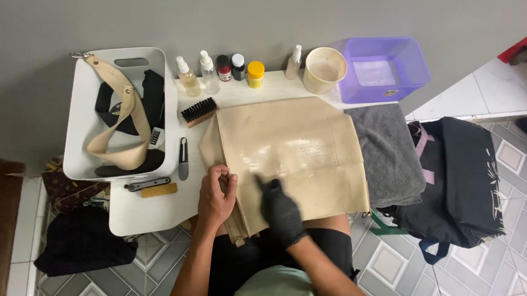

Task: Applying a protective or conditioning treatment to the surface of a leather bag using a gloved finger and a small applicator.

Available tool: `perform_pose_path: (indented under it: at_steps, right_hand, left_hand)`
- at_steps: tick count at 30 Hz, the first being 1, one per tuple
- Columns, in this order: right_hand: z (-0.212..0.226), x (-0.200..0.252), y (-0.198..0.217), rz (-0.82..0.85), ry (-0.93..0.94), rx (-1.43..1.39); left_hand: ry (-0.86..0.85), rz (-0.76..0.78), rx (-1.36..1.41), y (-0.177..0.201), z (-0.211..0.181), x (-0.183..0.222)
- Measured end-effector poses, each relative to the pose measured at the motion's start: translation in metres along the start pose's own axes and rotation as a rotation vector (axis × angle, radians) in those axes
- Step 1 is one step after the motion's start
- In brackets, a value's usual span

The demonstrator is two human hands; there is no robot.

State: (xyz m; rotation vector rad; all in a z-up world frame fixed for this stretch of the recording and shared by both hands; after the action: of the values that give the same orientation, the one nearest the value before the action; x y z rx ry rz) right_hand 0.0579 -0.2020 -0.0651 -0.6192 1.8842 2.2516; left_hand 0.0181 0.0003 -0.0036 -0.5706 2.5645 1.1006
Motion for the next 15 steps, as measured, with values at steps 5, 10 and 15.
perform_pose_path:
  at_steps: [5,10,15]
  right_hand:
    - [0.033,-0.028,0.062,0.514,-0.205,-0.225]
    - [-0.122,-0.055,0.016,0.223,-0.309,-0.025]
    - [-0.133,-0.046,0.034,0.115,-0.430,-0.124]
  left_hand:
    - [-0.028,-0.020,0.026,-0.002,0.001,0.003]
    - [-0.014,-0.009,0.016,0.001,0.003,0.002]
    - [-0.052,-0.009,0.016,-0.004,0.004,0.003]
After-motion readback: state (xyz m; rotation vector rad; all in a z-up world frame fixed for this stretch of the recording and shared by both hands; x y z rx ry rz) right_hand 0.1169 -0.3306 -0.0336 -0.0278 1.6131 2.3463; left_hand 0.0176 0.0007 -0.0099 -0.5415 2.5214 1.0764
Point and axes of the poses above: each hand's wrist, its own x-axis away from the middle knuckle, its own y-axis out of the back of the hand, z = x × y, the point moved 2 cm from there along -x, towards the middle knuckle, and after that the axes turned 13 degrees about -y, right-handed, at the moved point
